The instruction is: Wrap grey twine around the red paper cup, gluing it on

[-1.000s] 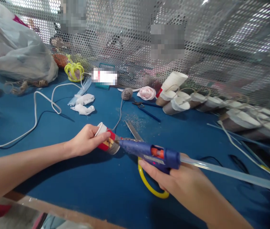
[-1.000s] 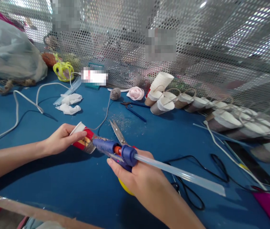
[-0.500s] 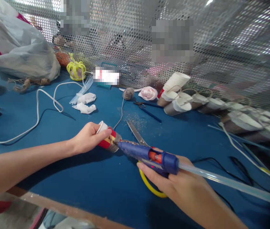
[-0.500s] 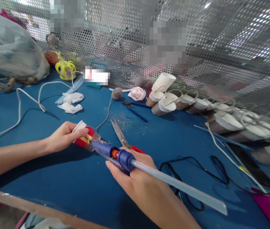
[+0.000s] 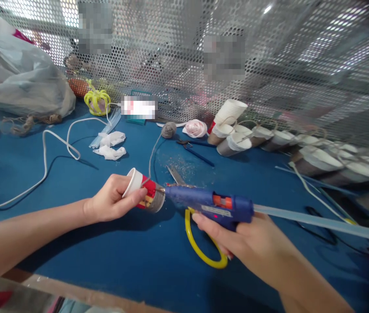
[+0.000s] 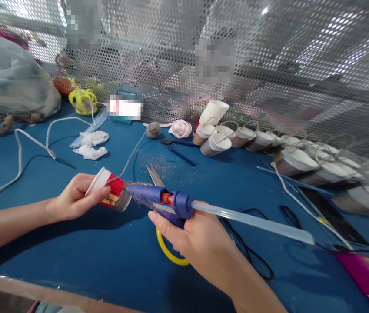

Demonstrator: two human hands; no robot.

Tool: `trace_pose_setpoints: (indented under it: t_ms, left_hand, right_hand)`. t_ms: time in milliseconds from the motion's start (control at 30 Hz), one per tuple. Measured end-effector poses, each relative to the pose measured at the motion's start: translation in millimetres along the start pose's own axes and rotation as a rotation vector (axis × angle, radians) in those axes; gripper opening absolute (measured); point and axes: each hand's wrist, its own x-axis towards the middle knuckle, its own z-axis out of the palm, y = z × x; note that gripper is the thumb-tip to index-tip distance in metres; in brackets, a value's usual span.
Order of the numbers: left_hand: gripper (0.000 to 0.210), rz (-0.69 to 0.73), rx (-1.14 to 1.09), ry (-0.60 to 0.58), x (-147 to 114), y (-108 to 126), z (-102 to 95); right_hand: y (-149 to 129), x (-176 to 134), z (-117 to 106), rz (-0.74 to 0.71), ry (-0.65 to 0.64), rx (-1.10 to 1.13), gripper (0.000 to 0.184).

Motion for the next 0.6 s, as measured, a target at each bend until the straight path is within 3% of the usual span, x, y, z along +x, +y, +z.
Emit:
trace_pose_setpoints:
  t_ms: [167,333,600]
  left_hand:
    - [0.029,0.165,0.088,0.002,1,1,-1.5]
    - [0.027,0.226,0.106,-0.022,-2,-3,-0.8]
    - [0.022,0.346,0.074,-0.025,1,0,-0.8]
  right_hand:
    - [-3,-1,0,0.064,0.011,0.0,0.028]
    - [4,3,-2,0.067,-0.122,0.059,0.05]
    - [4,9,-3,0.107,-0.157,0.106,0.042]
